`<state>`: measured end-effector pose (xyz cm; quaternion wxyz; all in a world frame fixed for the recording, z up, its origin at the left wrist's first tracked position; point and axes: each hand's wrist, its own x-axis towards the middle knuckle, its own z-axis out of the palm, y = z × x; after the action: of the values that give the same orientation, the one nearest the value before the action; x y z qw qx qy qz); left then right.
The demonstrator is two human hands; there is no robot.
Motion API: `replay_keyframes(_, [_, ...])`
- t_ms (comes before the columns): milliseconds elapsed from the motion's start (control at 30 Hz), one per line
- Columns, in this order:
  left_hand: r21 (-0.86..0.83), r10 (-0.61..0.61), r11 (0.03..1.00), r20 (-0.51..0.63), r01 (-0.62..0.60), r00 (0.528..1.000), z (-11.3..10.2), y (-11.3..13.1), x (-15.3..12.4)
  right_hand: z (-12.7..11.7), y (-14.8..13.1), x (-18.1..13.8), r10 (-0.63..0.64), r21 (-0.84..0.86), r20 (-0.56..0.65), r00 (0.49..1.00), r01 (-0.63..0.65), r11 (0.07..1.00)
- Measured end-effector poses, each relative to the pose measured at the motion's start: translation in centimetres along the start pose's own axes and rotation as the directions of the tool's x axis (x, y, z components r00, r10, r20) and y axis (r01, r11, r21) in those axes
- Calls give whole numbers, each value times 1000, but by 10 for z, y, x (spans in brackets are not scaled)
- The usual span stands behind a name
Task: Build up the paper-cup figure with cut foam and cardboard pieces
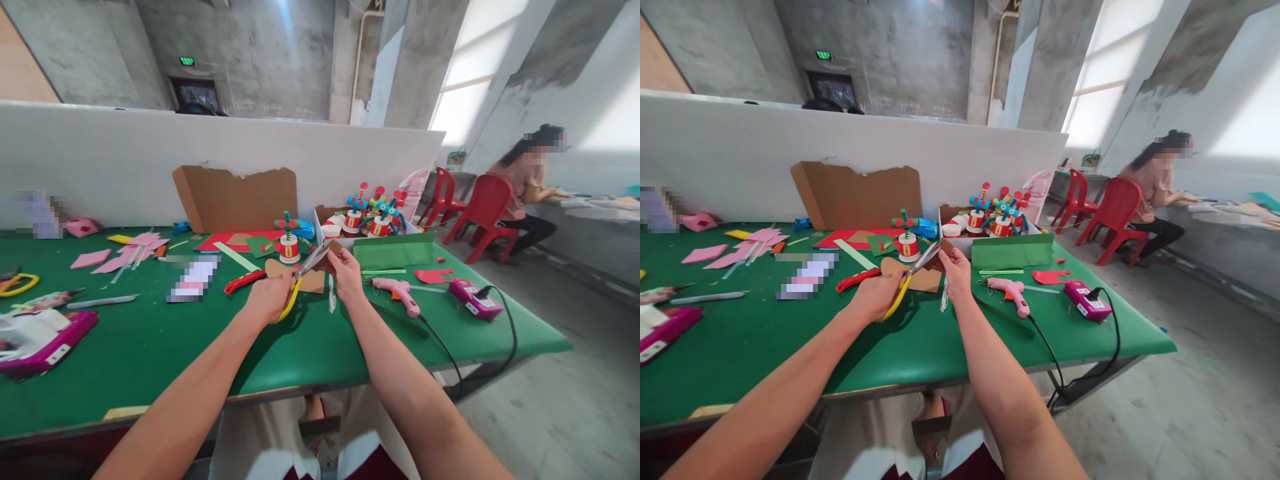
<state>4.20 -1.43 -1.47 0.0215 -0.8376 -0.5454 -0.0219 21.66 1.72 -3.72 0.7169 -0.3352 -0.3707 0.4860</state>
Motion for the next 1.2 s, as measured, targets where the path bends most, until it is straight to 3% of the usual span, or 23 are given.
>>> replay_keyframes(1200, [15, 23, 1000, 15, -23, 1000, 0, 1, 1, -1, 2, -1, 18, -68, 47, 999, -14, 998])
